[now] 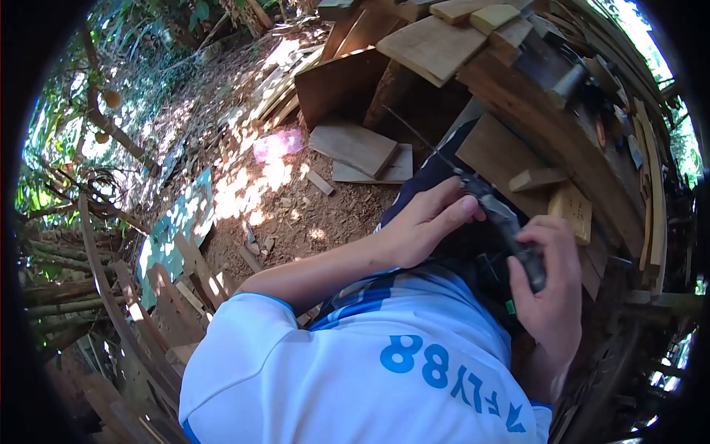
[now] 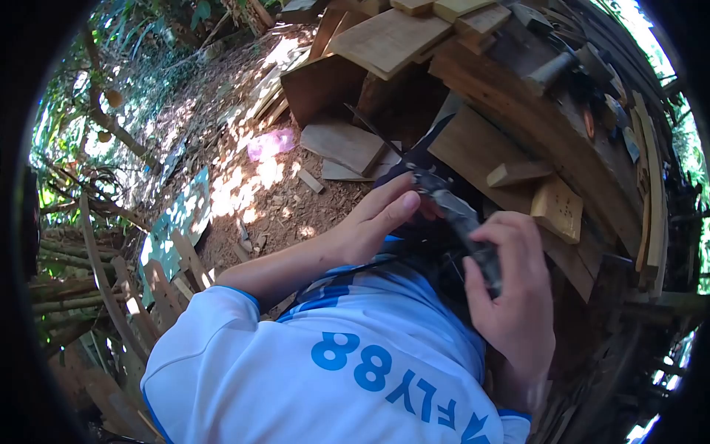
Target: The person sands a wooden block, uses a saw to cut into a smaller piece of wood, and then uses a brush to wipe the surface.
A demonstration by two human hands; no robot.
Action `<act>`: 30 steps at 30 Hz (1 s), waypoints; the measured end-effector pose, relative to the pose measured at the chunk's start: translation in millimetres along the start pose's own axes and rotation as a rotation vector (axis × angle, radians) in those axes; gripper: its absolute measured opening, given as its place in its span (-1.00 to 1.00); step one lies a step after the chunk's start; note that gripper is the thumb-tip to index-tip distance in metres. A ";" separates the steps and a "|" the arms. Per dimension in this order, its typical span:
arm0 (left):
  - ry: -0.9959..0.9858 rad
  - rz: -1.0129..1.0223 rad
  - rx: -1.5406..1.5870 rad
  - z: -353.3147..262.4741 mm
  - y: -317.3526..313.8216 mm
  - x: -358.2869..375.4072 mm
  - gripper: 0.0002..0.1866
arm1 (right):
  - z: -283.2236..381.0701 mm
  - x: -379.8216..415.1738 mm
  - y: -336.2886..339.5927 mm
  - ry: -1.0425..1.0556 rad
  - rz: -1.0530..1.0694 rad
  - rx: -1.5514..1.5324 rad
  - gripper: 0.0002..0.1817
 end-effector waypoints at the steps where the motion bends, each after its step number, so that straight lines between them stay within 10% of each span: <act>1: 0.053 -0.085 0.186 4.1 4.5 4.6 -0.44 | 14.3 -7.2 -12.6 0.096 0.079 0.040 -0.58; 5: 0.253 -0.193 0.410 30.2 37.9 8.4 -0.48 | 28.4 -19.0 -34.1 0.145 0.268 -0.116 -0.52; 9: 0.244 -0.415 0.418 58.0 106.2 15.2 -0.53 | 14.3 -12.4 4.9 0.142 0.024 -0.007 -0.70; 17: 0.603 -0.449 -0.167 194.9 297.5 94.8 -0.30 | -89.3 54.3 40.6 -0.295 -0.247 -0.205 -0.53; 24: 1.056 -0.588 -0.559 306.5 382.2 193.3 -0.71 | -121.2 94.3 39.4 -0.424 -0.290 -0.190 -0.48; 30: 0.998 -0.800 -0.406 361.7 392.3 219.3 -0.75 | -144.4 116.1 37.6 -0.535 -0.342 -0.220 -0.46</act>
Point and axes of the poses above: each hand's wrist, its own x-axis away from the middle knuckle, its own y-axis out of the back of the hand, z = x × y, the point moved 9 cm from there along -x, towards the middle knuckle, and after that the axes turned 4 degrees about -y, right-handed, at the moved point
